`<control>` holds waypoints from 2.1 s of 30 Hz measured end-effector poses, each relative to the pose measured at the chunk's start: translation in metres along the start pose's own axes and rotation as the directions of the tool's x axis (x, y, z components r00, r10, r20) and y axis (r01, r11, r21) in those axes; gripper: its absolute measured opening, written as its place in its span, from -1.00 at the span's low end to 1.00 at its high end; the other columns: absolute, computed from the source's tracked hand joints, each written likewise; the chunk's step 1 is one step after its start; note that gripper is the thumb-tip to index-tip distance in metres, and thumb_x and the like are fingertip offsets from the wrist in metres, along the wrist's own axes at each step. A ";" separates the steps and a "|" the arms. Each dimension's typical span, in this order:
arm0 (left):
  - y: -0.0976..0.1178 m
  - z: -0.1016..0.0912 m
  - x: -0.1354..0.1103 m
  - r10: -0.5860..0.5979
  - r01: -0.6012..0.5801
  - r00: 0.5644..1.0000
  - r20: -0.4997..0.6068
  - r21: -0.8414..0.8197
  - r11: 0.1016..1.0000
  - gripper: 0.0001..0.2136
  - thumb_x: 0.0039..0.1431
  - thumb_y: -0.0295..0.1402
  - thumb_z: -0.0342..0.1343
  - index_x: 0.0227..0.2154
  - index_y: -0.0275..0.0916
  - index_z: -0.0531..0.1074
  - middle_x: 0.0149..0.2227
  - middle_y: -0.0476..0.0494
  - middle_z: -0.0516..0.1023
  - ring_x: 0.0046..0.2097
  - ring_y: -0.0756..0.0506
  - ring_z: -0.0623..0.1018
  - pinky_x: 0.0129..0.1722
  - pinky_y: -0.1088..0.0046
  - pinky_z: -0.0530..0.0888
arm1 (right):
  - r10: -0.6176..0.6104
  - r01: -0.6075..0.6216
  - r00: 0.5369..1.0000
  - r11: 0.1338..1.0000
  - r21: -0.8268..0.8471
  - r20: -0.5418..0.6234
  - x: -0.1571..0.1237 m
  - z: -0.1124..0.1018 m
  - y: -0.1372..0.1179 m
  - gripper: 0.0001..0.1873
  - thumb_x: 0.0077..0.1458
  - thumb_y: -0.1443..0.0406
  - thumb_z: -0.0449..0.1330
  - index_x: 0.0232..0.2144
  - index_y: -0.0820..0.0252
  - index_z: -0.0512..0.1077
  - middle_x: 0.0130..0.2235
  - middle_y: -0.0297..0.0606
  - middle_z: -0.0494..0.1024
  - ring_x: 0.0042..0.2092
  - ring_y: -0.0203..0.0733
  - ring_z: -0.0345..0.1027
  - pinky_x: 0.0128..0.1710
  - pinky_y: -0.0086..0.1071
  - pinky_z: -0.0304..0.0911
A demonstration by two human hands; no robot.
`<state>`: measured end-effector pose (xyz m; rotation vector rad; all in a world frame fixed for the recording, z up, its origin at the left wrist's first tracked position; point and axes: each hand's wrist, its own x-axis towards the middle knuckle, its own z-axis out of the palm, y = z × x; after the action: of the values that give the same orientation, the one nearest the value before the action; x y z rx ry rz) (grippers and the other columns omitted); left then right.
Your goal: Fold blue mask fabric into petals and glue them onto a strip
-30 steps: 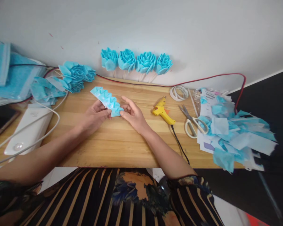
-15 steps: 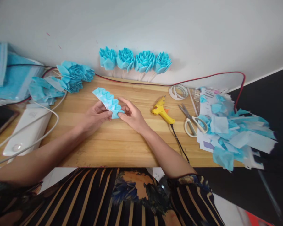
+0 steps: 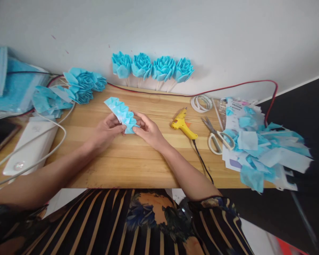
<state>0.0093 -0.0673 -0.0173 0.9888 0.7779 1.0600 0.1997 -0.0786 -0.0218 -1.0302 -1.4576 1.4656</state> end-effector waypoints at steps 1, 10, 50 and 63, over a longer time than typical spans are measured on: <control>0.000 0.000 0.000 -0.002 0.002 1.000 -0.014 -0.006 1.000 -0.68 -0.06 -0.42 0.38 -0.19 -0.24 0.51 -0.31 -0.06 0.60 -0.38 0.01 0.48 -0.41 0.49 0.42 | 0.005 -0.005 1.000 1.000 -0.004 -0.003 0.000 -0.001 -0.001 -0.37 0.14 0.14 0.27 0.24 0.04 0.30 -0.21 -0.31 0.57 -0.19 -0.18 0.45 -0.11 -0.23 0.41; 0.004 -0.002 0.002 -0.031 0.016 0.992 -0.121 -0.121 0.993 -0.69 -0.05 -0.46 0.36 -0.21 -0.22 0.47 -0.37 0.00 0.53 -0.40 0.03 0.45 -0.42 0.50 0.39 | 0.048 -0.046 0.996 0.999 0.022 -0.076 0.001 -0.003 0.003 -0.34 0.19 0.07 0.25 0.28 0.07 0.28 -0.25 -0.28 0.57 -0.19 -0.18 0.49 -0.18 -0.27 0.45; -0.004 -0.031 -0.126 0.018 0.152 0.890 -0.456 0.333 0.930 -0.80 -0.01 -0.22 0.35 -0.41 -0.25 0.58 -0.52 0.01 0.54 -0.45 0.04 0.48 -0.39 0.58 0.43 | 0.008 -0.206 0.977 0.302 -0.931 -0.213 0.059 -0.074 -0.018 -0.85 0.25 0.35 0.19 -0.16 0.20 0.54 -0.11 -0.13 0.66 -0.09 -0.08 0.52 -0.08 -0.29 0.31; -0.002 -0.029 -0.129 0.122 0.071 0.930 -0.345 0.497 0.865 -0.82 0.04 -0.22 0.28 -0.42 -0.24 0.58 -0.50 -0.04 0.59 -0.43 -0.01 0.55 -0.36 0.54 0.50 | 0.235 -0.259 0.965 0.764 -0.591 -0.119 -0.155 -0.013 -0.074 -0.83 0.20 0.26 0.18 -0.45 0.13 0.37 -0.35 -0.31 0.59 -0.30 -0.23 0.45 -0.25 -0.38 0.27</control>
<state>-0.0566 -0.1820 -0.0224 1.2579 1.4072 1.1045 0.2641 -0.2192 0.0534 -1.6865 -1.8745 1.1483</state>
